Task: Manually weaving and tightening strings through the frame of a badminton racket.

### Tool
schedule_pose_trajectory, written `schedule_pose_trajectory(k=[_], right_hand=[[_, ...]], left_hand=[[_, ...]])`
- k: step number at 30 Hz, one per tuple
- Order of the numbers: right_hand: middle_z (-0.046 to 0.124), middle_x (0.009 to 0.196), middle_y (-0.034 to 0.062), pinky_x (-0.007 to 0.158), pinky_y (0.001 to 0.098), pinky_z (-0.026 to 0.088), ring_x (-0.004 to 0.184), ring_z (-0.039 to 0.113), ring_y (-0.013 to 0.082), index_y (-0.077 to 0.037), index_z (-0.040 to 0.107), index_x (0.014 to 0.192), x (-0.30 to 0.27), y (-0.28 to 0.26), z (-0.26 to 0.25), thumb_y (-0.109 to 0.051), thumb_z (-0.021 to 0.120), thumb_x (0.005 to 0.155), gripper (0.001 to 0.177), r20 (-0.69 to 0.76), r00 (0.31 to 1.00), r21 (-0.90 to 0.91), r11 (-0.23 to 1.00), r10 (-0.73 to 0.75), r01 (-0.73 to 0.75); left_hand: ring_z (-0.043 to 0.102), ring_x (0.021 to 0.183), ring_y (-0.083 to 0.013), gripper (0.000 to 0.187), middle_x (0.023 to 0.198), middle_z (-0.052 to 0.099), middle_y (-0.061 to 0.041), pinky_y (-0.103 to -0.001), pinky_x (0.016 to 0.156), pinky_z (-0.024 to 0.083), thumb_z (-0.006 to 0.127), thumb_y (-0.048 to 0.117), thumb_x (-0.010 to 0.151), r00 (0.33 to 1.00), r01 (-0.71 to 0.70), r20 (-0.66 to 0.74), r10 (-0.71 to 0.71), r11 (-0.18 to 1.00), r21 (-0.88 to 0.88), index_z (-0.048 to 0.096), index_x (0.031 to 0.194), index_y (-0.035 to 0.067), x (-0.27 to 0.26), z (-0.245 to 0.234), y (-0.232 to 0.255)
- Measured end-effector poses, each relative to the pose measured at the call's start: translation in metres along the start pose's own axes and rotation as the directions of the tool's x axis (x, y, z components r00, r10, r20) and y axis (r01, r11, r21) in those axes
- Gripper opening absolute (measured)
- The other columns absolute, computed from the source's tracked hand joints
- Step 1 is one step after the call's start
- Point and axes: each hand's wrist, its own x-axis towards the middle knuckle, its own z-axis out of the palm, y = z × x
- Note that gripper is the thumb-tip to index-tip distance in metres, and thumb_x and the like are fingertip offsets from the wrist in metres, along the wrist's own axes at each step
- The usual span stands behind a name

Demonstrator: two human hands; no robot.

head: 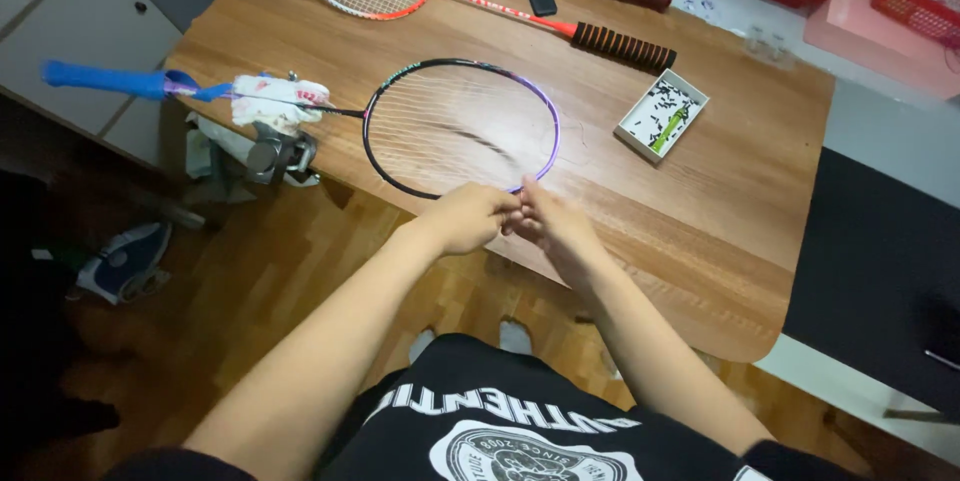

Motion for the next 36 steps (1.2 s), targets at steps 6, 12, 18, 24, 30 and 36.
schedule_pose_trajectory(k=[6,12,18,24,30,36], right_hand=[[0.066,0.084,0.0062,0.071,0.0277,0.056,0.08,0.068,0.0137,0.0,0.07,0.1,0.025,-0.003,0.0,-0.032,0.071,0.094,0.032,-0.347,0.93,-0.48,0.83,0.119,-0.285],[0.058,0.07,-0.0018,0.06,0.0248,0.048,0.062,0.053,0.0116,-0.005,0.062,0.096,0.01,0.007,0.009,-0.035,0.052,0.104,0.033,-0.277,0.898,-0.126,0.914,0.342,-0.387],[0.029,0.053,-0.0056,0.039,0.0284,0.018,0.041,0.023,0.0091,-0.012,0.051,0.083,-0.026,0.01,-0.005,-0.039,0.046,0.106,0.035,-0.208,0.964,-0.165,0.965,0.168,-0.204],[0.041,0.059,-0.0054,0.039,0.0257,0.024,0.043,0.032,0.0066,-0.01,0.054,0.083,-0.064,0.028,-0.053,-0.036,0.049,0.109,0.037,-0.139,0.981,-0.374,0.911,0.133,-0.177],[0.07,0.079,0.0072,0.069,0.0361,0.056,0.072,0.066,0.0203,-0.007,0.07,0.09,-0.142,0.123,-0.161,-0.032,0.054,0.102,0.032,0.05,0.921,-0.915,0.388,0.385,-0.112],[0.075,0.087,0.0127,0.075,0.0414,0.054,0.078,0.07,0.025,-0.013,0.077,0.1,-0.222,0.179,-0.267,-0.038,0.06,0.098,0.03,-0.31,0.838,-0.938,-0.002,0.45,-0.346]], left_hand=[[0.073,0.086,-0.0254,0.016,0.086,0.077,-0.008,-0.04,0.08,0.055,0.055,0.015,0.089,0.908,-0.013,0.416,0.046,0.997,-0.082,0.07,0.093,0.009,-0.031,0.031,0.029],[0.071,0.089,-0.0265,0.021,0.093,0.078,-0.006,-0.042,0.078,0.053,0.058,0.023,0.091,0.86,0.168,0.468,-0.204,0.979,0.117,0.073,0.084,0.011,-0.054,0.043,-0.006],[0.069,0.092,-0.0238,0.039,0.106,0.075,-0.009,-0.043,0.081,0.052,0.052,0.049,0.098,0.923,0.327,0.327,-0.204,0.862,-0.388,0.069,0.116,0.019,-0.022,0.025,-0.065],[0.057,0.13,-0.0181,0.078,0.135,0.067,-0.004,-0.044,0.105,0.042,0.035,0.071,0.099,0.904,0.426,0.254,-0.345,0.659,-0.62,0.059,0.136,0.007,0.01,0.019,-0.06],[0.067,0.123,-0.0269,0.069,0.128,0.074,-0.013,-0.046,0.098,0.051,0.042,0.059,0.098,0.886,0.374,0.154,-0.437,0.478,-0.795,0.061,0.129,0.001,0.005,0.037,-0.034],[0.067,0.117,-0.02,0.042,0.124,0.072,-0.007,-0.037,0.093,0.058,0.054,0.039,0.102,0.899,0.342,0.289,-0.328,0.116,-0.932,0.059,0.13,0.008,-0.003,0.056,-0.032]])
